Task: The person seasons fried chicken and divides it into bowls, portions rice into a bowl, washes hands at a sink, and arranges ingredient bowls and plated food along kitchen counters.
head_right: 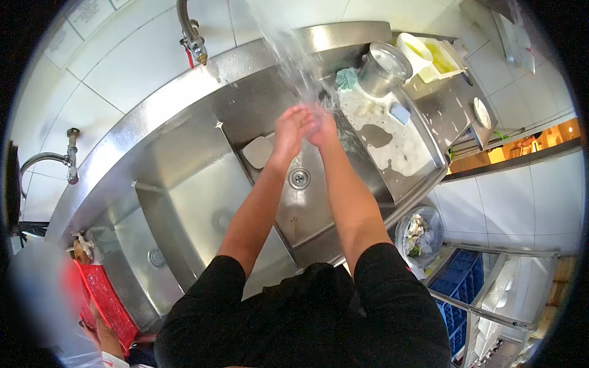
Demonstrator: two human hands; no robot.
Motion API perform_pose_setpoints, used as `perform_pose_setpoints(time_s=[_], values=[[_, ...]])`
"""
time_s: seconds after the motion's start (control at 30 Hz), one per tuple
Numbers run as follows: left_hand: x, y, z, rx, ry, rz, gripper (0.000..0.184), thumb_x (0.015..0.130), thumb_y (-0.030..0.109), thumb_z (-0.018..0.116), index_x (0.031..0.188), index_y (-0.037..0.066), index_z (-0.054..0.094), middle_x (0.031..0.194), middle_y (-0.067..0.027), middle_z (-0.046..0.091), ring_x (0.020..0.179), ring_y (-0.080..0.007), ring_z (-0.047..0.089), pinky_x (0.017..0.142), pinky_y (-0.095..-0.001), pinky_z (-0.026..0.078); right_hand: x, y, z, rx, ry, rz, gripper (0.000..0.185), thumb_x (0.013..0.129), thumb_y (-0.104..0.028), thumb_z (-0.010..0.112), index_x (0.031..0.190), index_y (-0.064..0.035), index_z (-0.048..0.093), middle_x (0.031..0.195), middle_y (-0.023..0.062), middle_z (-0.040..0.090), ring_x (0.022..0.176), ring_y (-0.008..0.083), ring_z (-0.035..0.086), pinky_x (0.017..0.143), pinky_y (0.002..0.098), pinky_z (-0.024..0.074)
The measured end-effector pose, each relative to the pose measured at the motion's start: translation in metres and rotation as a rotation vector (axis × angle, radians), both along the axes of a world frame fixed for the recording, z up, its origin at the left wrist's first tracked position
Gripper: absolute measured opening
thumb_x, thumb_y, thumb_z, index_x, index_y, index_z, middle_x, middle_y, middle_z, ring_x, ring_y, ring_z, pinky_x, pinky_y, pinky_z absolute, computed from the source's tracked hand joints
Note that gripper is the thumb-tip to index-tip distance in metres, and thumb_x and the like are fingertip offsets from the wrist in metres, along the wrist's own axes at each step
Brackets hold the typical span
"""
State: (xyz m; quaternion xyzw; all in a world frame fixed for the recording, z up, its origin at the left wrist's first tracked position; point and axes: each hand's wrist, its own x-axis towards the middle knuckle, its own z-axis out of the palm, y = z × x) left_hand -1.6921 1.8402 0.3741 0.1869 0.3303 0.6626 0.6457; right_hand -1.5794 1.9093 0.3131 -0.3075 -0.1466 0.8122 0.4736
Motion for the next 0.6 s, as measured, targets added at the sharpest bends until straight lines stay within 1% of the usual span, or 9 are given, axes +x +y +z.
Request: perform_pose_setpoints(time_s=[0.13, 0.2, 0.27, 0.33, 0.37, 0.4, 0.47, 0.53, 0.6], values=[[0.030, 0.046, -0.062, -0.090, -0.100, -0.029, 0.024, 0.086, 0.005, 0.053, 0.110, 0.002, 0.056, 0.089, -0.0092, 0.063, 0.071, -0.0171, 0.060, 0.068, -0.0301, 0.051, 0.001, 0.000, 0.004, -0.047, -0.074, 0.013, 0.023, 0.093, -0.020, 0.046, 0.098, -0.0028, 0.059, 0.082, 0.0086, 0.062, 0.070, 0.0221, 0.061, 0.060, 0.0320, 0.0526], [0.018, 0.049, -0.071, 0.088, 0.945, -0.194, 0.026, 0.084, 0.008, 0.056, 0.110, 0.005, 0.059, 0.089, -0.0092, 0.064, 0.071, -0.0175, 0.061, 0.069, -0.0323, 0.051, 0.001, 0.005, -0.002, -0.071, -0.177, 0.032, 0.023, 0.092, -0.017, 0.044, 0.099, -0.0015, 0.059, 0.085, 0.0103, 0.063, 0.072, 0.0235, 0.062, 0.062, 0.0342, 0.0534], [0.006, 0.042, -0.067, -0.070, 1.145, -0.408, 0.027, 0.080, 0.014, 0.061, 0.105, 0.008, 0.064, 0.090, -0.0109, 0.067, 0.077, -0.0197, 0.063, 0.075, -0.0352, 0.049, 0.009, 0.003, -0.005, -0.118, -0.225, 0.020, 0.022, 0.091, -0.013, 0.043, 0.100, -0.0006, 0.059, 0.088, 0.0117, 0.063, 0.074, 0.0244, 0.062, 0.066, 0.0358, 0.0540], [-0.040, 0.031, -0.080, 0.369, 1.365, -0.191, 0.026, 0.078, 0.015, 0.064, 0.101, 0.006, 0.066, 0.095, -0.0146, 0.067, 0.085, -0.0214, 0.063, 0.079, -0.0349, 0.048, 0.012, -0.001, -0.004, 0.082, -0.368, 0.037, 0.018, 0.089, -0.012, 0.049, 0.098, 0.0001, 0.059, 0.088, 0.0134, 0.063, 0.076, 0.0241, 0.063, 0.069, 0.0357, 0.0544], [-0.073, 0.032, -0.078, 0.248, 1.364, -0.053, 0.025, 0.078, 0.014, 0.063, 0.102, 0.005, 0.066, 0.094, -0.0142, 0.067, 0.089, -0.0206, 0.062, 0.081, -0.0348, 0.048, 0.016, -0.009, -0.007, 0.171, -0.441, 0.032, 0.017, 0.088, -0.011, 0.053, 0.098, 0.0005, 0.059, 0.088, 0.0142, 0.063, 0.076, 0.0239, 0.063, 0.070, 0.0356, 0.0547], [-0.111, 0.028, -0.058, 0.613, 1.597, 0.354, 0.025, 0.079, 0.008, 0.054, 0.101, 0.007, 0.065, 0.098, -0.0142, 0.065, 0.092, -0.0329, 0.061, 0.080, -0.0415, 0.048, 0.014, -0.018, 0.001, 0.068, -0.447, 0.025, 0.018, 0.087, -0.007, 0.049, 0.099, 0.0007, 0.060, 0.087, 0.0137, 0.064, 0.072, 0.0231, 0.063, 0.066, 0.0359, 0.0543], [-0.144, 0.004, 0.039, -0.090, 1.273, 0.428, 0.038, 0.081, 0.006, 0.054, 0.118, -0.005, 0.051, 0.108, -0.0204, 0.059, 0.101, -0.0289, 0.057, 0.090, -0.0374, 0.043, 0.023, -0.049, 0.019, 0.054, -0.651, 0.071, 0.019, 0.087, -0.004, 0.047, 0.097, 0.0021, 0.062, 0.084, 0.0137, 0.064, 0.066, 0.0217, 0.062, 0.061, 0.0362, 0.0535], [-0.155, 0.003, 0.085, 0.061, 1.470, 0.850, 0.070, 0.078, 0.008, 0.063, 0.135, -0.009, 0.026, 0.116, -0.0248, 0.054, 0.103, -0.0289, 0.056, 0.087, -0.0372, 0.045, 0.050, -0.083, 0.027, 0.257, -1.048, 0.224, 0.018, 0.087, -0.005, 0.049, 0.091, 0.0045, 0.064, 0.079, 0.0145, 0.065, 0.059, 0.0203, 0.062, 0.059, 0.0360, 0.0529], [-0.170, 0.012, 0.108, 0.050, 1.454, 0.648, 0.074, 0.077, 0.014, 0.067, 0.138, -0.003, 0.028, 0.118, -0.0256, 0.055, 0.102, -0.0326, 0.057, 0.087, -0.0410, 0.045, 0.091, -0.122, 0.011, 0.270, -1.263, 0.300, 0.019, 0.087, -0.008, 0.053, 0.085, 0.0059, 0.065, 0.075, 0.0149, 0.064, 0.055, 0.0191, 0.061, 0.057, 0.0346, 0.0520]])
